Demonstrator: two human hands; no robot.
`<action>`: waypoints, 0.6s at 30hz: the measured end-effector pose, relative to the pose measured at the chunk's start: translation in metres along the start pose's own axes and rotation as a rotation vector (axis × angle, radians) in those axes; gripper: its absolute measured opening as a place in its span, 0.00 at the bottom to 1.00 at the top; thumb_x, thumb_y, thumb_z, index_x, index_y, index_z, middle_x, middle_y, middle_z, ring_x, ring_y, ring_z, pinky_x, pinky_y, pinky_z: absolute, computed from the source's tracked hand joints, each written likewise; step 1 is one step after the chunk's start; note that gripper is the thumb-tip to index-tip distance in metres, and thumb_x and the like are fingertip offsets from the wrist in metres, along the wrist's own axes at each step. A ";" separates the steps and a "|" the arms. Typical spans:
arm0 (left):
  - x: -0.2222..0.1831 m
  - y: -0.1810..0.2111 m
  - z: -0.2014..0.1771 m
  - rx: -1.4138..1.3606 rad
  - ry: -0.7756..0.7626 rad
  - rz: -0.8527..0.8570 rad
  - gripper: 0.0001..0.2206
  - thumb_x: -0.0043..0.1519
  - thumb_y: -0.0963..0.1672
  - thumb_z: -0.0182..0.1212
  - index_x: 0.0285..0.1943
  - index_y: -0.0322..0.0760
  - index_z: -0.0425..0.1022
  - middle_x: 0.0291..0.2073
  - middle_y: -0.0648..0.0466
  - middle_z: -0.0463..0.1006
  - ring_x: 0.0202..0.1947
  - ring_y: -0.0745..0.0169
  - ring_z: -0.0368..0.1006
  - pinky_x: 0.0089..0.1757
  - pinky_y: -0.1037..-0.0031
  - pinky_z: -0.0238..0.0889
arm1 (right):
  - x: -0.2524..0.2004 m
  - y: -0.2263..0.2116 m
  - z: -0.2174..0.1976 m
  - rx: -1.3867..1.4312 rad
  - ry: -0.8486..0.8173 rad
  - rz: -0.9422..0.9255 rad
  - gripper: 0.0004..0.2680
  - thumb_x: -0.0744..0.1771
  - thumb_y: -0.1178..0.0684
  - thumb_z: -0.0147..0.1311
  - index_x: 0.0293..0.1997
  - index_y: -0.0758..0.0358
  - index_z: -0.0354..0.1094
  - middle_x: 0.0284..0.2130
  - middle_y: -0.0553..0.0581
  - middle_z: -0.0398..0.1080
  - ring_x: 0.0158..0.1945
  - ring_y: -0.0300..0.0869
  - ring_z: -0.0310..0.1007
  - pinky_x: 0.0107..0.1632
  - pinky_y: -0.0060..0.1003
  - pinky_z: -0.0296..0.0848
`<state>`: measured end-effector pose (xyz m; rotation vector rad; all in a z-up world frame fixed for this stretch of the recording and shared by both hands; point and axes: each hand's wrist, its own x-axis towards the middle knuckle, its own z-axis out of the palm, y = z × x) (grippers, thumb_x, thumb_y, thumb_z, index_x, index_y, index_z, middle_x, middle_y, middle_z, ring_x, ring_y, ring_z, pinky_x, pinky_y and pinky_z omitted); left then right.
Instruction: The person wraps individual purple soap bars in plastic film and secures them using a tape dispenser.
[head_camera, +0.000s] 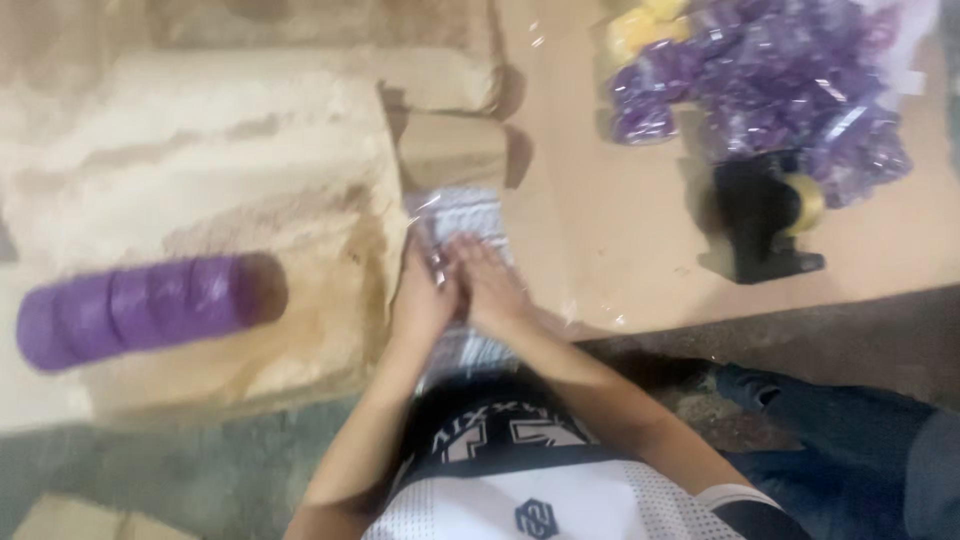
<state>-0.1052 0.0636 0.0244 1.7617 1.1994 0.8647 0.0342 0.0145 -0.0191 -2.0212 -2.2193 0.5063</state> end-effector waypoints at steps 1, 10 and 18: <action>0.006 0.000 -0.005 -0.009 -0.022 0.035 0.29 0.64 0.44 0.58 0.74 0.26 0.59 0.59 0.31 0.72 0.54 0.31 0.74 0.50 0.55 0.68 | 0.000 -0.007 0.006 0.036 0.106 -0.041 0.23 0.70 0.50 0.41 0.74 0.71 0.49 0.73 0.69 0.49 0.77 0.55 0.43 0.76 0.47 0.40; 0.010 -0.044 -0.006 0.310 0.035 -0.201 0.20 0.63 0.47 0.62 0.64 0.40 0.70 0.38 0.39 0.83 0.39 0.38 0.80 0.42 0.56 0.72 | 0.006 -0.011 0.000 0.092 0.025 0.014 0.23 0.69 0.46 0.43 0.73 0.63 0.49 0.73 0.58 0.47 0.77 0.46 0.40 0.77 0.44 0.37; 0.018 -0.081 0.001 0.243 0.036 -0.085 0.21 0.56 0.43 0.64 0.59 0.35 0.71 0.42 0.35 0.80 0.43 0.32 0.78 0.41 0.53 0.70 | 0.007 -0.010 -0.010 -0.157 -0.047 0.016 0.27 0.69 0.39 0.39 0.74 0.68 0.48 0.73 0.64 0.48 0.76 0.51 0.42 0.75 0.46 0.41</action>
